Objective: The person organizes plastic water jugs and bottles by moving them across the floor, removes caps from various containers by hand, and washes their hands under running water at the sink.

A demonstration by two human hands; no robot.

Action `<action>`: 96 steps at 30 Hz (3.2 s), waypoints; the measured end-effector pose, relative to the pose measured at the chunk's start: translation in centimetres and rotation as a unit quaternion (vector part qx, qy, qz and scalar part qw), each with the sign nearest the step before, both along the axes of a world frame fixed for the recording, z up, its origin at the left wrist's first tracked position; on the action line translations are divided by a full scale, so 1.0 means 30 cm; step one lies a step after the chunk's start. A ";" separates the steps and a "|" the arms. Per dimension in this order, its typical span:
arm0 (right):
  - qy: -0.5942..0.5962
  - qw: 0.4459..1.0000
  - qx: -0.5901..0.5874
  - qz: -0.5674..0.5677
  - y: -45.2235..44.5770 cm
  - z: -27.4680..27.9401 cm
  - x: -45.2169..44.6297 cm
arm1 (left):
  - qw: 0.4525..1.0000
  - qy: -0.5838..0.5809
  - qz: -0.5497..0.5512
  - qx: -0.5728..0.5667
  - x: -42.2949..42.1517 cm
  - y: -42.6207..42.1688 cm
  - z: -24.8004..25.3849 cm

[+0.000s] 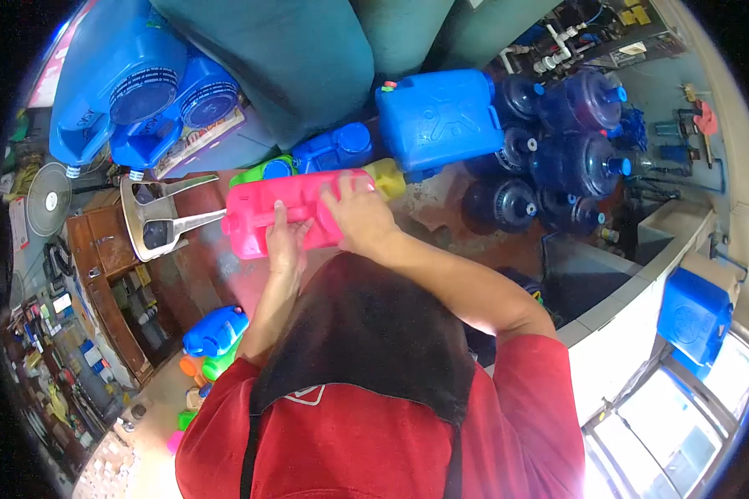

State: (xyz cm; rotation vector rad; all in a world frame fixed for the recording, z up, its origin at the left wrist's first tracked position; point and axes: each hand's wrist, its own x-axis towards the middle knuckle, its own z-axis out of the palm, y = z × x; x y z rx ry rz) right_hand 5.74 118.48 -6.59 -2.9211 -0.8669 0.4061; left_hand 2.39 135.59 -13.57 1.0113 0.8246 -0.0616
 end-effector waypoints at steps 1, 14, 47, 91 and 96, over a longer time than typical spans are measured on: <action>0.073 0.994 0.018 -0.079 0.013 0.020 0.012 | 1.000 0.002 0.003 0.001 -0.007 -0.008 0.002; 0.150 0.971 0.040 -0.184 -0.044 -0.051 0.016 | 1.000 0.019 0.010 -0.007 -0.012 -0.026 -0.014; 0.067 0.976 0.132 -0.162 -0.124 -0.115 0.017 | 0.999 -0.023 -0.035 0.014 0.051 -0.078 0.018; 0.116 0.978 0.046 -0.164 -0.020 -0.202 0.022 | 0.971 0.058 -0.225 0.049 0.304 0.053 -0.273; 0.108 0.983 0.024 -0.147 0.018 -0.217 0.101 | 0.959 0.016 -0.281 0.028 0.374 0.090 -0.280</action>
